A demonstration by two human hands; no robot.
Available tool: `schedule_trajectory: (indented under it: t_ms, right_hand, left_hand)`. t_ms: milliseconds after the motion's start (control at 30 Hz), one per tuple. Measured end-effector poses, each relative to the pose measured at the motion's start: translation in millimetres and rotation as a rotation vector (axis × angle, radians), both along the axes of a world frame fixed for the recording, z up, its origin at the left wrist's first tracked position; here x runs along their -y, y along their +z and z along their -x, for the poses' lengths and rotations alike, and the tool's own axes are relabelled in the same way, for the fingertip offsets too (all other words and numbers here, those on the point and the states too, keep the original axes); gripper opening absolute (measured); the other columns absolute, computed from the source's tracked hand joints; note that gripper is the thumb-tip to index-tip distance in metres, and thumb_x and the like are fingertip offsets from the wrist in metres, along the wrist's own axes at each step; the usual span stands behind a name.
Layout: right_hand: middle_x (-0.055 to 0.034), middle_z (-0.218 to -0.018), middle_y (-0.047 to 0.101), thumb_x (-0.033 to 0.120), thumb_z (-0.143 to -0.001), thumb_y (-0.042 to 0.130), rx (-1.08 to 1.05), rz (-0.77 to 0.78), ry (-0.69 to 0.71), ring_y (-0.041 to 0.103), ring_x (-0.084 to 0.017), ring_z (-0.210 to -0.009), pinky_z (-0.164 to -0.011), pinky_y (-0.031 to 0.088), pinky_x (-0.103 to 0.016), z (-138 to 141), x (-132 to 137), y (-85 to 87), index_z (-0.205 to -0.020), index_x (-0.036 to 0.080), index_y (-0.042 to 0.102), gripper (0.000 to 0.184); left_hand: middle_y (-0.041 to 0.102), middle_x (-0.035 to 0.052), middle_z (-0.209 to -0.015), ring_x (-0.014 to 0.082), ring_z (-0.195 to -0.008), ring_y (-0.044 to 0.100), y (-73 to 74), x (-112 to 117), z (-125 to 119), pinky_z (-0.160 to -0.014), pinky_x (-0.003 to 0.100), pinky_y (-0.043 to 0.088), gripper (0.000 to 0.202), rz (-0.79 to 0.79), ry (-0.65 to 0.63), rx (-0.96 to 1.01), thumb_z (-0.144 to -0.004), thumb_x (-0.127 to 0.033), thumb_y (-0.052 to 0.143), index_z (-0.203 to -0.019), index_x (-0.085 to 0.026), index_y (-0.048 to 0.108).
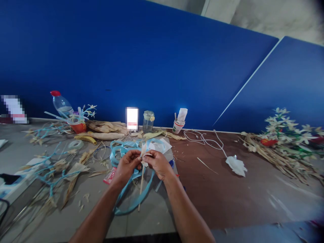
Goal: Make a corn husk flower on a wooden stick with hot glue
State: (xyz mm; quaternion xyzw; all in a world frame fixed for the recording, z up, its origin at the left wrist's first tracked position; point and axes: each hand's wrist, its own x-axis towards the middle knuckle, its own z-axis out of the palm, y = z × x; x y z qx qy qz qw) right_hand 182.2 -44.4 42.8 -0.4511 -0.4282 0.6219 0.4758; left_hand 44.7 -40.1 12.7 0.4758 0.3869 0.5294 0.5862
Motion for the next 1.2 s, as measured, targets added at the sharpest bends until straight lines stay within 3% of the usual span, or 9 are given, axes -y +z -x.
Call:
schedule_trajectory:
  t_ms: [200, 433, 633, 833, 1067, 1200]
  right_hand:
    - [0.0059, -0.049, 0.045, 0.024, -0.056, 0.064, 0.073, -0.051, -0.001, 0.036, -0.008, -0.048, -0.049, 0.027, -0.022, -1, -1, -2.3, -0.063, 0.017, 0.061, 0.01]
    - [0.0047, -0.05, 0.049, 0.025, -0.055, 0.064, 0.058, -0.06, -0.017, 0.038, -0.009, -0.05, -0.048, 0.027, -0.022, 0, 1, 0.8, -0.062, 0.017, 0.063, 0.01]
    - [0.0048, -0.049, 0.051, 0.02, -0.055, 0.062, 0.086, -0.056, 0.015, 0.041, -0.009, -0.05, -0.049, 0.028, -0.022, 1, 2, 3.2, -0.059, 0.018, 0.063, 0.005]
    - [0.0048, -0.05, 0.055, 0.021, -0.054, 0.066, 0.132, -0.077, 0.03, 0.043, -0.009, -0.051, -0.054, 0.032, -0.023, 1, 2, 1.3, -0.057, 0.017, 0.063, 0.006]
    - [0.0035, -0.053, 0.056, 0.023, -0.054, 0.066, 0.067, -0.091, -0.049, 0.045, -0.01, -0.052, -0.056, 0.036, -0.024, 8, 2, -6.8, -0.056, 0.017, 0.063, 0.008]
    - [0.0016, -0.057, 0.059, 0.026, -0.056, 0.066, 0.145, -0.133, -0.086, 0.049, -0.012, -0.056, -0.058, 0.038, -0.025, 10, 1, -13.0, -0.06, 0.016, 0.064, 0.01]
  left_hand:
    - [0.046, -0.0081, -0.049, 0.0041, -0.039, 0.04, -0.2, 0, 2, -0.041, 0.017, 0.028, 0.025, 0.021, -0.082, 0.071, -0.071, -0.032, 0.067, -0.084, -0.016, 0.053]
    - [0.054, -0.0018, -0.061, 0.0062, -0.045, 0.045, 6.9, 5, 3, -0.045, 0.02, 0.032, 0.027, 0.095, -0.177, 0.156, -0.073, -0.039, 0.064, -0.083, -0.015, 0.057]
    - [0.057, 0.0001, -0.07, 0.0087, -0.057, 0.051, 4.3, 3, 6, -0.056, 0.021, 0.04, 0.024, 0.123, -0.114, 0.162, -0.068, -0.034, 0.07, -0.08, -0.015, 0.061]
    - [0.058, 0.0014, -0.069, 0.01, -0.058, 0.052, 1.8, 0, 9, -0.056, 0.022, 0.04, 0.023, 0.096, -0.21, 0.143, -0.066, -0.029, 0.072, -0.081, -0.014, 0.063]
    - [0.058, 0.0011, -0.066, 0.0101, -0.058, 0.052, -1.7, -1, 7, -0.058, 0.023, 0.041, 0.022, 0.121, -0.241, 0.23, -0.065, -0.028, 0.074, -0.076, -0.014, 0.062]
    - [0.059, 0.0015, -0.066, 0.0111, -0.061, 0.054, -0.4, -1, 7, -0.06, 0.024, 0.042, 0.021, 0.134, -0.22, 0.241, -0.064, -0.027, 0.075, -0.073, -0.014, 0.061]
